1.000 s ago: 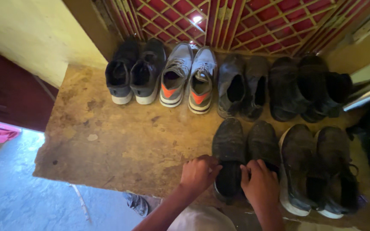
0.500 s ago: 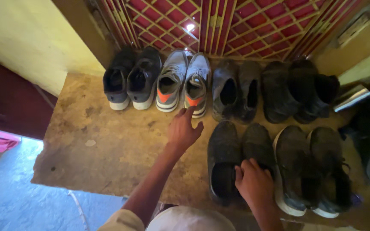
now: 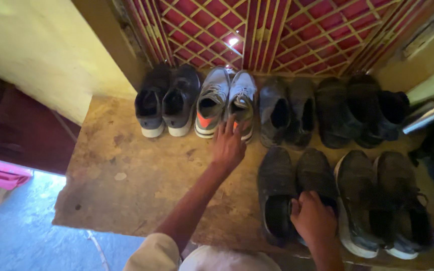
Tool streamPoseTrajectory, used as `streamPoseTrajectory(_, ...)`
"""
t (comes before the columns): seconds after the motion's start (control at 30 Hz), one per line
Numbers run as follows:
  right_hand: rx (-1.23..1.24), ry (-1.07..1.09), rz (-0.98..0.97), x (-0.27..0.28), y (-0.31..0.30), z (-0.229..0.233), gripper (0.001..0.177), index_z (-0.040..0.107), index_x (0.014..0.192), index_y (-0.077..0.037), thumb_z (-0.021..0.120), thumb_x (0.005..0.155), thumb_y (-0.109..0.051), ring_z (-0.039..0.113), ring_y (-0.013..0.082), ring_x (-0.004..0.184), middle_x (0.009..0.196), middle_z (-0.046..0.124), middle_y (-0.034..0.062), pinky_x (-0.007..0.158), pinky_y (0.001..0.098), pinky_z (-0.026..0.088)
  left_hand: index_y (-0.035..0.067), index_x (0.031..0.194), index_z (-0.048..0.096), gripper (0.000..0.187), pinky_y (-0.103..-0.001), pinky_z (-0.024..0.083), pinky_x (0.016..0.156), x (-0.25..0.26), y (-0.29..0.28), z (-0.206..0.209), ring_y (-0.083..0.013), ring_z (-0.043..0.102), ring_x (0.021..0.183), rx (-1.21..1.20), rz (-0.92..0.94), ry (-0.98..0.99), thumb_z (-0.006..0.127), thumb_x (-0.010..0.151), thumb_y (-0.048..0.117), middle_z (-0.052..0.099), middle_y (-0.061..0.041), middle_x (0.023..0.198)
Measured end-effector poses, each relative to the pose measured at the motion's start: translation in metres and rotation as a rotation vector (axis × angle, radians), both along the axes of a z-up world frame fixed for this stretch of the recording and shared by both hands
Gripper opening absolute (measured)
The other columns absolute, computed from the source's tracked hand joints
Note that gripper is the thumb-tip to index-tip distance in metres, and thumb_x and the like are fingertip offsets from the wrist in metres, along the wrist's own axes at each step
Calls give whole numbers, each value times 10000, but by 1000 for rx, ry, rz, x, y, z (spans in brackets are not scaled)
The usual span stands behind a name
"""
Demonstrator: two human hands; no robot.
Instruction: The person arranges multiple pairs of shoes and sandals on a wooden bench. They pick up each pair, reposition them, and align them neatly in a row.
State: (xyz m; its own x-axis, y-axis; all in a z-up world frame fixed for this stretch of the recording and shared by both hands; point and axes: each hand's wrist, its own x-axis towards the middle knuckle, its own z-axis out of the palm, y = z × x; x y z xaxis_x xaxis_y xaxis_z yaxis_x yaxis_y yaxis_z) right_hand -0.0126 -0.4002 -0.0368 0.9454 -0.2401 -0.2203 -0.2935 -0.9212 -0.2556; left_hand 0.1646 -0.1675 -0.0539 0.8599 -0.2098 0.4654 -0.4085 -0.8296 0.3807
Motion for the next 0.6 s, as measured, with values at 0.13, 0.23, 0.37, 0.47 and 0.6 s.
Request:
streamPoseTrajectory(0.13,-69,-55,-1,-2,4,2,269,639,901,-124,634,912,-393,664,397,949,1019,653,99,850,528,506,28,1331,576,542,-522,416,1047,38,4,-24,-367,498,1311,185,-30,-43,664,824,197,572,-152,1382)
streamPoseTrajectory(0.23,-65,-49,-32,-3,6,3,264,645,891,-126,640,910,-390,674,391,940,1020,657,95,842,525,511,62,1240,639,405,-509,436,1035,43,6,-36,-340,533,1273,195,-44,7,640,855,188,615,-114,1301)
streamPoseTrajectory(0.37,-32,-39,-70,-4,10,8,272,642,898,-119,648,913,-390,680,394,896,999,657,97,832,522,515,77,1088,674,198,-479,466,1028,38,10,-39,-328,571,1217,152,-52,86,608,1013,248,649,-105,1205)
streamPoseTrajectory(0.47,-29,-46,-71,-3,10,11,279,640,883,-113,646,926,-388,681,390,887,984,653,97,829,519,516,73,1010,677,192,-471,476,991,12,13,-36,-333,574,1200,157,-40,8,623,920,234,660,-119,1221)
streamPoseTrajectory(0.6,-13,-109,-54,-5,12,13,270,637,854,-104,651,914,-367,676,388,876,946,647,92,812,524,510,101,1034,702,196,-492,477,928,-50,29,-17,-364,563,1171,142,-141,164,616,876,179,650,-132,1187)
